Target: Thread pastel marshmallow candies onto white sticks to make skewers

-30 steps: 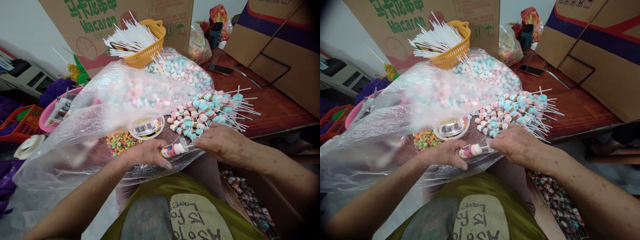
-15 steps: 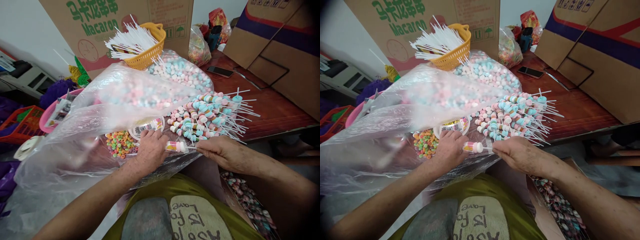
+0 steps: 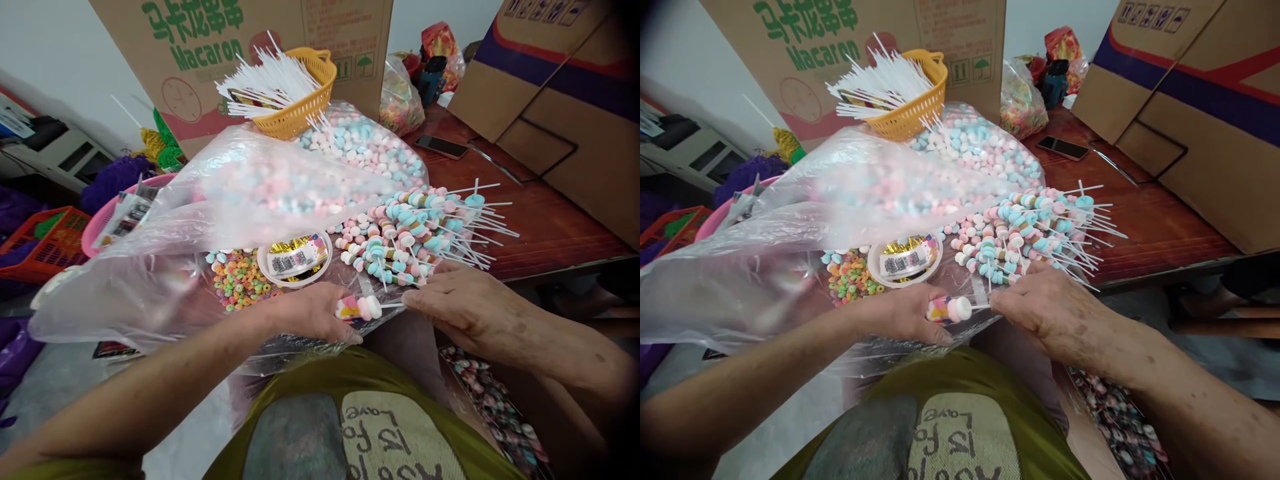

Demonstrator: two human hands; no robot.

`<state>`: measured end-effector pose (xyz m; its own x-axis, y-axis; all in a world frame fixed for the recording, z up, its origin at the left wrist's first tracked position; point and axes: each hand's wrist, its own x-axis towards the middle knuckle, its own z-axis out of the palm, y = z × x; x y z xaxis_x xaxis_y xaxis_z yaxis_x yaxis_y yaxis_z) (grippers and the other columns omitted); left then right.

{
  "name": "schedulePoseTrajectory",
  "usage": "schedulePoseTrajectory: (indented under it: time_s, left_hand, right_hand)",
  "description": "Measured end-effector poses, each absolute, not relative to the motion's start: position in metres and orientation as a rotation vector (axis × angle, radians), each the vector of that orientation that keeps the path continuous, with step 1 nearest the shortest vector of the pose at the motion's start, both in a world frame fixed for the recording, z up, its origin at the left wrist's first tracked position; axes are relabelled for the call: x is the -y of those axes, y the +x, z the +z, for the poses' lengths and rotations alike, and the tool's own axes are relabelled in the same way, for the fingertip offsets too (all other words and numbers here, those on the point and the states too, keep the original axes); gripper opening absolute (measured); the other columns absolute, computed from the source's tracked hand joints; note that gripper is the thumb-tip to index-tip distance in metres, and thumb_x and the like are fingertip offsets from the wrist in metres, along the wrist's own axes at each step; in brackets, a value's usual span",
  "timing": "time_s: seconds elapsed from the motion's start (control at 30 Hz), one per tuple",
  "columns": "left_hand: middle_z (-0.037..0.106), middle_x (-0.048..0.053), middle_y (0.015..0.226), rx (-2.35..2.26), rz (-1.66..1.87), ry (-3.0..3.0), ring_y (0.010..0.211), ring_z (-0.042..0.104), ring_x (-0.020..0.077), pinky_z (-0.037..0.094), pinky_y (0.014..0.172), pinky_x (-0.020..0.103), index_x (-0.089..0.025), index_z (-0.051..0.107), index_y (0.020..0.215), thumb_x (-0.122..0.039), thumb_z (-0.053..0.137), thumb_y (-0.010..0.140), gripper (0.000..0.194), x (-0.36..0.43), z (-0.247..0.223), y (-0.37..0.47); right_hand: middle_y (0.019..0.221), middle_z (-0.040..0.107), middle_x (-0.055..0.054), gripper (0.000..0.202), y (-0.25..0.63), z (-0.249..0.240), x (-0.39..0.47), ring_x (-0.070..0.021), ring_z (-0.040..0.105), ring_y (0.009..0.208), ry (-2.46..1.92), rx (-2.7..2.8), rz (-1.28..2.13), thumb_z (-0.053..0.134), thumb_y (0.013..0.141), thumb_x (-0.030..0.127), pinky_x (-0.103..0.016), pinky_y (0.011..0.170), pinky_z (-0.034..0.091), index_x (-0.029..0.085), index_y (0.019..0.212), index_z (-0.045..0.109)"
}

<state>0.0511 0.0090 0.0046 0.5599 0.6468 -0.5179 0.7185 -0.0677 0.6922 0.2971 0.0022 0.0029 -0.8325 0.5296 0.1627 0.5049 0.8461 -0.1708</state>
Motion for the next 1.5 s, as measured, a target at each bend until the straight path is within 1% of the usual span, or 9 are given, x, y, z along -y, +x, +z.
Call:
schedulePoseTrajectory:
  time_s: [0.23, 0.43, 0.63, 0.77, 1.0, 1.1, 1.2, 1.33, 1.5]
  left_hand:
    - [0.065, 0.01, 0.078, -1.356, -0.225, 2.383, 0.071, 0.063, 0.027, 0.045, 0.061, 0.034, -0.016, 0.056, 0.097, -0.041, 0.044, 0.082, 0.032, 0.004, -0.009, 0.076]
    - [0.065, 0.002, 0.076, -1.415, -0.06, 2.086, 0.07, 0.06, 0.0193, 0.041, 0.057, 0.025, -0.02, 0.059, 0.086, -0.046, 0.058, 0.072, 0.029, -0.003, -0.015, 0.074]
    - [0.063, 0.002, 0.071, -1.44, -0.061, 2.136, 0.067, 0.059, 0.0194, 0.038, 0.056, 0.026, -0.02, 0.06, 0.082, -0.038, 0.054, 0.074, 0.02, -0.005, -0.017, 0.075]
    - [0.063, 0.003, 0.071, -1.515, -0.053, 2.101, 0.068, 0.059, 0.0196, 0.039, 0.057, 0.026, -0.02, 0.06, 0.084, -0.043, 0.056, 0.073, 0.026, -0.008, -0.022, 0.072]
    - [0.064, 0.006, 0.073, -1.445, -0.043, 2.1, 0.07, 0.06, 0.0215, 0.041, 0.06, 0.029, -0.018, 0.061, 0.086, -0.03, 0.05, 0.075, 0.02, -0.007, -0.024, 0.085]
    - [0.065, 0.006, 0.08, -1.403, 0.121, 1.979, 0.074, 0.06, 0.0208, 0.044, 0.066, 0.03, -0.016, 0.052, 0.114, -0.021, 0.055, 0.072, 0.042, -0.009, -0.022, 0.081]
    - [0.062, 0.007, 0.104, -1.038, 0.363, 1.664, 0.089, 0.059, 0.0176, 0.045, 0.075, 0.027, -0.021, 0.023, 0.137, -0.026, 0.066, 0.068, 0.082, -0.014, -0.012, 0.053]
    - [0.056, 0.006, 0.118, -0.844, 0.308, 1.426, 0.107, 0.053, 0.0174, 0.043, 0.083, 0.025, -0.022, 0.045, 0.123, -0.04, 0.052, 0.083, 0.044, -0.01, -0.003, 0.01]
    - [0.061, 0.002, 0.082, -0.868, 0.138, 1.164, 0.063, 0.057, 0.0098, 0.04, 0.052, 0.018, -0.017, 0.051, 0.096, -0.052, 0.042, 0.086, 0.037, 0.014, -0.02, 0.016]
  right_hand:
    - [0.056, 0.056, -0.001, 0.02, 0.264, -0.006, 0.0, -0.0137, 0.044, 0.052, -0.944, 2.959, 0.381, 0.042, 0.08, 0.014, -0.027, 0.055, 0.023, 0.018, 0.067, 0.056]
    - [0.071, 0.062, -0.006, 0.024, 0.25, -0.008, -0.007, -0.0163, 0.052, 0.065, -1.02, 2.693, 0.383, 0.038, 0.088, 0.022, -0.027, 0.062, 0.031, 0.017, 0.076, 0.058]
    - [0.061, 0.057, -0.003, 0.028, 0.253, -0.018, -0.001, -0.0132, 0.047, 0.056, -0.944, 2.664, 0.488, 0.035, 0.088, 0.021, -0.025, 0.056, 0.031, 0.017, 0.066, 0.052]
    - [0.075, 0.061, -0.005, 0.026, 0.26, -0.015, 0.002, -0.015, 0.055, 0.067, -1.233, 2.274, 0.49, 0.034, 0.092, 0.032, -0.025, 0.06, 0.039, 0.016, 0.096, 0.054]
    - [0.073, 0.064, -0.011, 0.033, 0.223, -0.032, 0.005, -0.0213, 0.059, 0.065, -1.467, 2.805, 0.441, 0.028, 0.092, 0.024, -0.03, 0.058, 0.036, 0.013, 0.085, 0.058]
    - [0.077, 0.064, -0.011, 0.032, 0.22, -0.042, 0.002, -0.0194, 0.058, 0.067, -1.399, 2.715, 0.593, 0.026, 0.093, 0.025, -0.028, 0.06, 0.036, 0.013, 0.087, 0.055]
    - [0.071, 0.06, -0.006, 0.035, 0.232, -0.042, -0.006, -0.0153, 0.053, 0.062, -1.208, 2.576, 0.716, 0.023, 0.094, 0.03, -0.025, 0.058, 0.035, 0.017, 0.079, 0.051]
    - [0.059, 0.049, 0.0, 0.037, 0.251, -0.034, -0.014, -0.0132, 0.043, 0.051, -1.189, 2.471, 0.657, 0.022, 0.094, 0.037, -0.024, 0.052, 0.029, 0.02, 0.069, 0.043]
    - [0.058, 0.047, 0.0, 0.038, 0.25, -0.028, -0.015, -0.0145, 0.042, 0.053, -1.133, 2.593, 0.544, 0.022, 0.095, 0.037, -0.025, 0.053, 0.027, 0.021, 0.068, 0.043]
